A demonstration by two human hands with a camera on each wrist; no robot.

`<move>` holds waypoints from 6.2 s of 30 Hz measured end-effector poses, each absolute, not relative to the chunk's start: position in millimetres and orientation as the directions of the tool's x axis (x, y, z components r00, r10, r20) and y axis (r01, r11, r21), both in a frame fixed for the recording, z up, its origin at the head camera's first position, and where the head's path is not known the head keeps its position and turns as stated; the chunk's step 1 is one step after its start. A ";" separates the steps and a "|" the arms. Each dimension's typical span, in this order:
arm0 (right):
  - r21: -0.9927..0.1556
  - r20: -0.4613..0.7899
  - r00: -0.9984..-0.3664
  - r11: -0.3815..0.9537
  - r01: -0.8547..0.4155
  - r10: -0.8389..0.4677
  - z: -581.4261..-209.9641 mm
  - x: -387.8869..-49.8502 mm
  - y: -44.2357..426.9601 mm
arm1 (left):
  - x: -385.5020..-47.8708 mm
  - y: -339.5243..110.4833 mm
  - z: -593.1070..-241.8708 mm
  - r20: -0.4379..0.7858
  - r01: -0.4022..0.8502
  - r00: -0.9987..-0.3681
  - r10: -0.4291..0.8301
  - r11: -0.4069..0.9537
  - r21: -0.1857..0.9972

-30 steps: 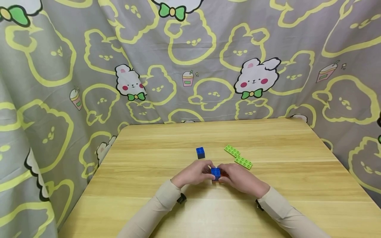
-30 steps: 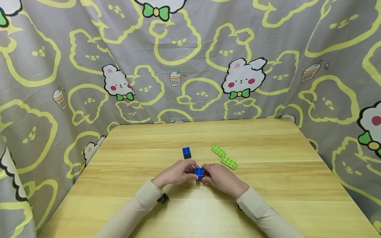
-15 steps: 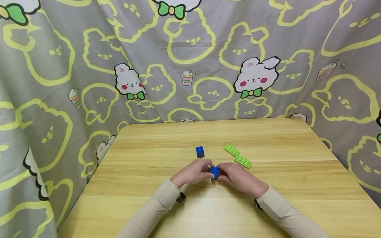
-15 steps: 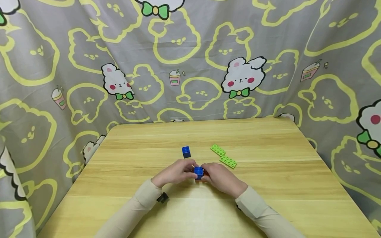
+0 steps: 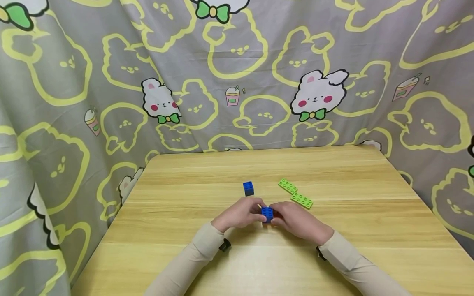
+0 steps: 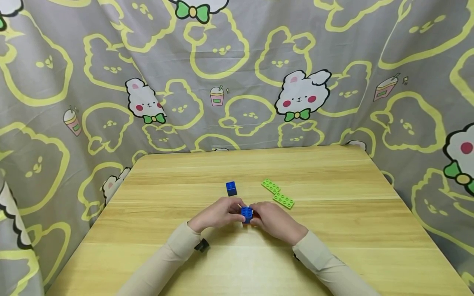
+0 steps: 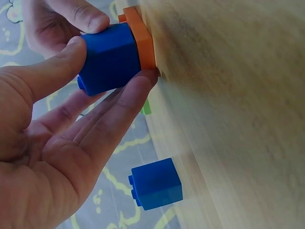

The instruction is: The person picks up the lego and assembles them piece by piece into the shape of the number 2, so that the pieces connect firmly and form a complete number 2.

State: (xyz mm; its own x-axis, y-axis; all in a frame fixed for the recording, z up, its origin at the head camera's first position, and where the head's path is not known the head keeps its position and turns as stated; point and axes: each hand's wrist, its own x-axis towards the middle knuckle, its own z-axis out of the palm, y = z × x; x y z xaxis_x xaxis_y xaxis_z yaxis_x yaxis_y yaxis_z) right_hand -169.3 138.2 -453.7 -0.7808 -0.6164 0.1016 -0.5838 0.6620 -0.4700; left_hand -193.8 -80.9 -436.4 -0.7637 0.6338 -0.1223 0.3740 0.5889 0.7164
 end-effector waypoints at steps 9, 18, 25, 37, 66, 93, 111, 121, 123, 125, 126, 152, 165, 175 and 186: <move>-0.486 0.118 -0.772 0.641 -0.594 -0.625 -453.3 -169.4 138.7 | -193.4 -80.9 -436.3 -0.120 0.376 -0.767 0.631 0.592 0.713; -0.497 0.122 -0.768 0.631 -0.596 -0.629 -452.1 -170.0 139.5 | -192.4 -80.6 -433.7 -0.114 0.389 -0.764 0.635 0.595 0.704; -0.491 0.126 -0.773 0.638 -0.593 -0.621 -452.4 -170.0 139.6 | -192.2 -80.8 -434.3 -0.120 0.384 -0.770 0.627 0.606 0.697; -0.488 0.125 -0.767 0.635 -0.599 -0.629 -451.0 -169.6 140.2 | -193.3 -80.6 -436.1 -0.125 0.382 -0.767 0.629 0.606 0.698; -0.413 0.120 -0.767 0.671 -0.616 -0.630 -448.9 -170.2 139.2 | -195.4 -82.5 -439.3 -0.155 0.343 -0.772 0.616 0.610 0.714; -0.505 0.080 -0.807 0.674 -0.539 -0.585 -440.3 -172.2 151.4 | -194.9 -83.8 -439.6 -0.164 0.334 -0.772 0.614 0.611 0.718; -0.460 0.192 -0.852 0.722 -0.517 -0.488 -430.4 -186.9 176.3 | -193.7 -84.0 -438.7 -0.172 0.320 -0.779 0.603 0.618 0.719; -0.467 0.171 -0.877 0.748 -0.473 -0.448 -436.5 -198.2 193.5 | -193.8 -83.6 -439.7 -0.179 0.307 -0.786 0.593 0.624 0.719; -0.474 0.166 -0.881 0.747 -0.466 -0.443 -438.6 -200.2 196.8 | -193.6 -83.7 -440.0 -0.180 0.306 -0.786 0.591 0.625 0.718; -0.477 0.165 -0.884 0.749 -0.460 -0.438 -440.5 -202.2 200.0 | -193.0 -83.8 -439.2 -0.179 0.306 -0.786 0.592 0.624 0.719; -0.479 0.164 -0.886 0.750 -0.457 -0.435 -440.9 -202.9 201.4 | -192.9 -83.9 -439.2 -0.179 0.306 -0.785 0.593 0.623 0.719; -0.458 0.021 -0.922 0.816 -0.353 -0.386 -446.3 -209.5 217.4 | -191.9 -85.1 -439.5 -0.163 0.341 -0.779 0.605 0.628 0.700; -0.421 0.024 -0.921 0.831 -0.363 -0.390 -452.1 -210.3 219.5 | -192.1 -84.5 -439.6 -0.160 0.346 -0.776 0.610 0.624 0.700; -0.396 0.028 -0.918 0.839 -0.373 -0.395 -454.5 -211.9 218.9 | -193.0 -84.9 -440.5 -0.141 0.358 -0.777 0.613 0.615 0.702; -0.387 0.028 -0.907 0.832 -0.398 -0.421 -457.2 -213.4 219.6 | -192.8 -85.4 -440.7 -0.154 0.349 -0.777 0.610 0.622 0.701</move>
State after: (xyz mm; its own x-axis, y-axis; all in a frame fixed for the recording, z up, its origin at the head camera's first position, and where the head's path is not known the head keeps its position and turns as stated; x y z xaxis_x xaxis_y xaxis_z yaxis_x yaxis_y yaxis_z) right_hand -213.4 219.6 -457.2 -0.9068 -0.4207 0.0278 -0.3978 0.8319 -0.3868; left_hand -192.8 -85.4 -440.7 -0.7772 0.6101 -0.1543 0.3492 0.6221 0.7007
